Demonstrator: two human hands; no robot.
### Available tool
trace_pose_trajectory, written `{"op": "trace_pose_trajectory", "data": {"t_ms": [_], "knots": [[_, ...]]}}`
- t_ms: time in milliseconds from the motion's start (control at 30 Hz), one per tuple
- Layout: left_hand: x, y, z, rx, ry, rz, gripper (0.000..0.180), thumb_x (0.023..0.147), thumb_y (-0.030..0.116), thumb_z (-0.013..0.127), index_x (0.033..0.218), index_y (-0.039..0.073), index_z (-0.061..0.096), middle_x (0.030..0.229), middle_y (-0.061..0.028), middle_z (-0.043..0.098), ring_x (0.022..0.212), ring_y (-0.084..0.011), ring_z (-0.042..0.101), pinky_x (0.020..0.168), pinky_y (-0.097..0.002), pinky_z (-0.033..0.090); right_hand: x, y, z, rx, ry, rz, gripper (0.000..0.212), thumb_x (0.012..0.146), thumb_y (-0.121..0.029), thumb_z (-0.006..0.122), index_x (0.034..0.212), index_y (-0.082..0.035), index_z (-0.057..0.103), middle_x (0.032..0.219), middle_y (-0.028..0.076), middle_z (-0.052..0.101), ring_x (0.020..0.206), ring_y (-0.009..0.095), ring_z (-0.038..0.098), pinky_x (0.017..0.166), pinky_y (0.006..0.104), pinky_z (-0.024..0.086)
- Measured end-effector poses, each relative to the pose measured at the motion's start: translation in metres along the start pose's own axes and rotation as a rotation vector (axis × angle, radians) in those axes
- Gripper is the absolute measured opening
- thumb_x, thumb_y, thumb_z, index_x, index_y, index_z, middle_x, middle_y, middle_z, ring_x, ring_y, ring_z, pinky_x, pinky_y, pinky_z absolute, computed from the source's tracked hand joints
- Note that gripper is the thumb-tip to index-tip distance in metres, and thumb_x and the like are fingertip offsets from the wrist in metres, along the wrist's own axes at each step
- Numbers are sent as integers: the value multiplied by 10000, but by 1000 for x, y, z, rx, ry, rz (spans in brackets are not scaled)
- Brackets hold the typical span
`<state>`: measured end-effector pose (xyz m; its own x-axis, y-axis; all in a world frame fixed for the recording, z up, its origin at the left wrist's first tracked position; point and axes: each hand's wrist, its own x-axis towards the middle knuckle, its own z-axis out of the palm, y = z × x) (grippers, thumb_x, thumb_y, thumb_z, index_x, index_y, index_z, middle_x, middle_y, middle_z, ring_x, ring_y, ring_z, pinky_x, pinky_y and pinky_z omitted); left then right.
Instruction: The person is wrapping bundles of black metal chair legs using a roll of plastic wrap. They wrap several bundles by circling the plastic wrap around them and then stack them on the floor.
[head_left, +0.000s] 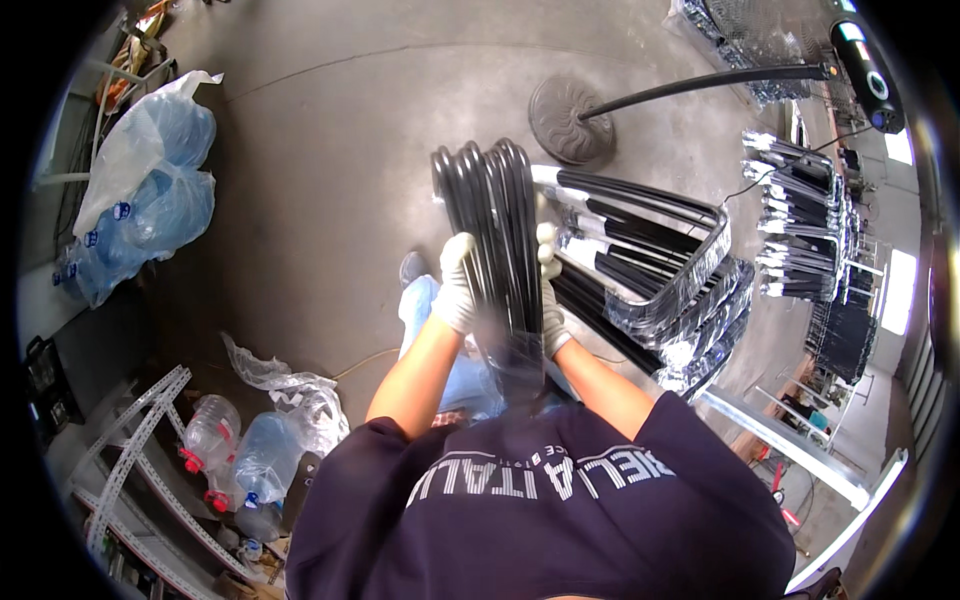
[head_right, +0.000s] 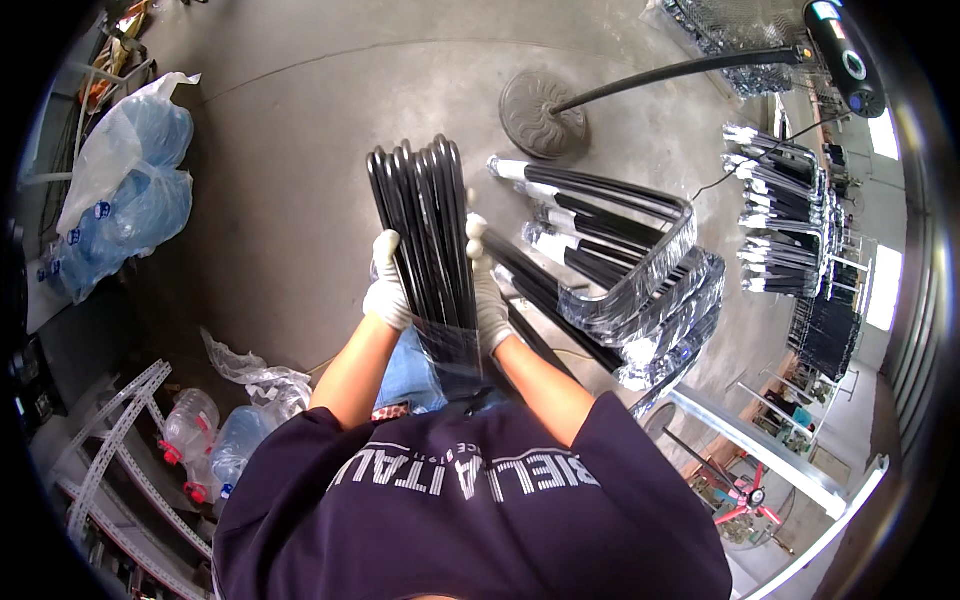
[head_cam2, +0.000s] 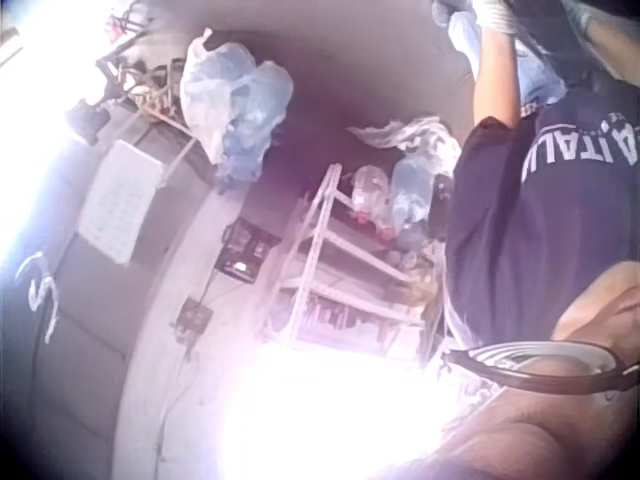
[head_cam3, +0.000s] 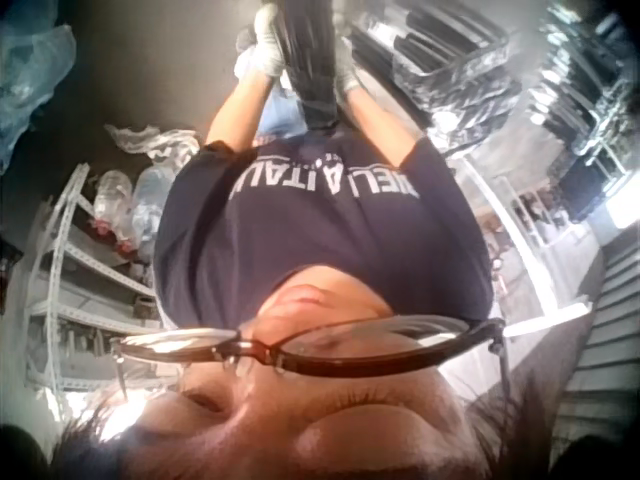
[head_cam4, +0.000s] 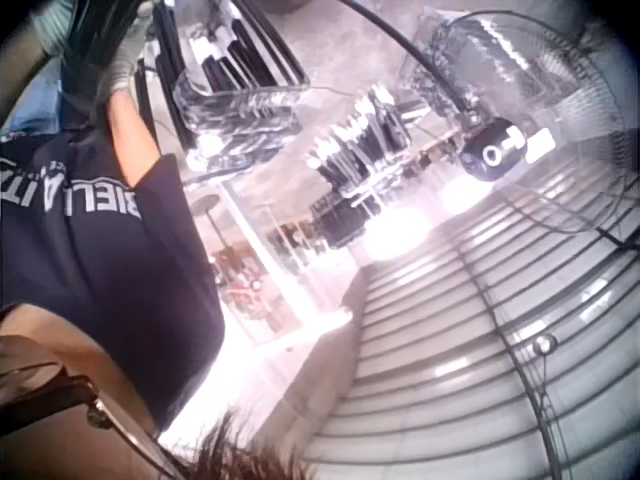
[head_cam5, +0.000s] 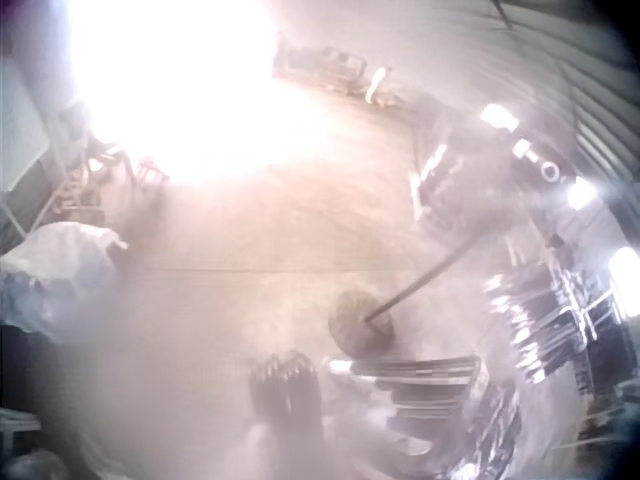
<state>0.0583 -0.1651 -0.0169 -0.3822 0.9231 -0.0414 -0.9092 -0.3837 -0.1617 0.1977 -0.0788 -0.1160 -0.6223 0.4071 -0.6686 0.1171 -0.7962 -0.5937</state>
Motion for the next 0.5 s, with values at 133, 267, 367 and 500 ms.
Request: {"op": "trace_pose_trajectory", "data": {"t_ms": [133, 267, 367, 500], "knots": [[11, -2, -9, 41, 81, -112, 866, 618, 470, 680, 1271, 2, 356, 959, -87, 536, 804, -195, 545, 807, -359, 453, 0, -41, -30, -276, -48, -159, 397, 750, -240, 643, 1076, -74, 490, 974, 57, 561, 818, 128, 553, 663, 276, 490], [23, 0, -10, 32, 31, -231, 794, 600, 283, 674, 1272, -8, 366, 996, -120, 552, 872, -240, 564, 835, -383, 464, -80, -147, 31, -552, 173, -154, 550, 608, -60, 775, 1084, -39, 501, 934, 66, 600, 797, 150, 581, 678, 299, 515], [36, -11, -12, 13, 12, -270, 783, 610, 200, 674, 1293, -14, 358, 1068, -158, 558, 947, -264, 570, 889, -367, 438, -127, -180, 110, -151, -59, 117, 458, 669, -39, 712, 1083, -29, 517, 975, 77, 589, 837, 138, 581, 732, 275, 493], [38, -22, -24, 269, 205, -413, 421, 806, 207, 569, 1180, 23, 521, 1073, -171, 598, 979, -241, 588, 886, -343, 455, -102, -93, 166, -1525, 195, 118, 751, 655, -373, 714, 1216, -27, 355, 973, 181, 589, 880, 306, 608, 828, 403, 454]]}}
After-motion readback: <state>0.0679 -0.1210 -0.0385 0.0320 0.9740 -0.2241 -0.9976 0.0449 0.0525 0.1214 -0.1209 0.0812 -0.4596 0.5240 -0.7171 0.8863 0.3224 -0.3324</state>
